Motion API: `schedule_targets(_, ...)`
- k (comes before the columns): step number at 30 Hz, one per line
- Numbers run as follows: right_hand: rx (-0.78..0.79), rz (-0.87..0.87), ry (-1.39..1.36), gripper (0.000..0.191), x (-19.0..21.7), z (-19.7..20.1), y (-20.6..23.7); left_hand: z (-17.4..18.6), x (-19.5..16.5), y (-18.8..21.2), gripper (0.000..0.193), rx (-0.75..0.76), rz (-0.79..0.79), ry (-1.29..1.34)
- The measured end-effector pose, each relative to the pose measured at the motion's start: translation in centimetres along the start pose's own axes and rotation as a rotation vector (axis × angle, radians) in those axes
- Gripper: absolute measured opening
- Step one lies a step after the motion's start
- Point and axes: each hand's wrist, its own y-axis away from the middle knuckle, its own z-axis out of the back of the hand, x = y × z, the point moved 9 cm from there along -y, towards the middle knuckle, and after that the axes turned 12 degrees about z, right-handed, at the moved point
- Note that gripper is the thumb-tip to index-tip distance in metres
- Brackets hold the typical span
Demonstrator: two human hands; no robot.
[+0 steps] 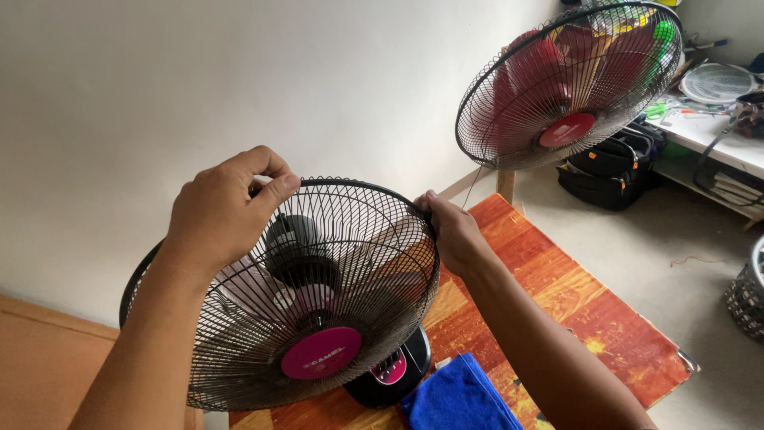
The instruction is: The person wipes the table with a blue cloth, then removes the front grille from a pedestal fan and sets it on the table. They then unscrew the blade cap and work on the fan blades at the hub.
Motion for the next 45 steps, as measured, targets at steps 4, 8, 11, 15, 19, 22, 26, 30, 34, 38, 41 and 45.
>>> schedule_targets(4,0.011,0.006,-0.107,0.033,-0.5,0.3,0.1,-0.1,-0.2,0.2,0.027,0.012,-0.001,-0.006)
schedule_targets(8,-0.013,0.009,-0.183,0.032,-0.8,0.8,0.1,-0.1,-0.3,0.2,0.027,-0.007,-0.008,-0.018)
schedule_targets(11,-0.019,0.013,-0.212,0.031,-0.9,1.2,-0.1,-0.3,-0.2,0.1,0.028,-0.005,0.007,-0.023)
schedule_targets(15,0.042,0.024,-0.271,0.031,-0.5,0.9,0.1,-0.2,-0.3,0.3,0.028,-0.004,-0.015,-0.011)
schedule_targets(19,0.098,0.013,-0.195,0.033,-0.1,0.3,0.8,0.1,-0.2,0.7,0.029,-0.003,-0.016,-0.013)
schedule_targets(22,0.149,0.029,-0.177,0.033,0.4,-0.1,0.9,0.5,-0.1,1.0,0.029,-0.008,-0.018,0.012)
schedule_targets(26,0.115,0.053,-0.041,0.035,0.1,1.1,0.8,0.6,0.0,1.2,0.029,-0.011,-0.030,0.040)
schedule_targets(30,0.037,0.016,0.056,0.040,-1.9,3.1,1.8,2.0,-0.5,2.3,0.033,-0.066,-0.205,0.162)
schedule_targets(34,-0.008,-0.044,0.042,0.054,-6.0,4.2,4.7,5.0,0.6,5.2,0.036,-0.197,-0.356,0.246)
schedule_targets(38,-0.185,-0.178,-0.047,0.054,-10.8,4.9,8.1,8.3,4.4,9.3,0.030,-0.445,-0.395,0.187)
schedule_targets(41,-0.186,-0.224,-0.094,0.058,-12.4,3.6,9.0,10.1,10.3,13.9,0.025,-0.721,-0.272,0.339)
schedule_targets(45,-0.148,-0.176,-0.174,0.060,-12.3,2.1,9.2,7.0,21.6,21.2,0.028,-1.029,0.001,0.743)
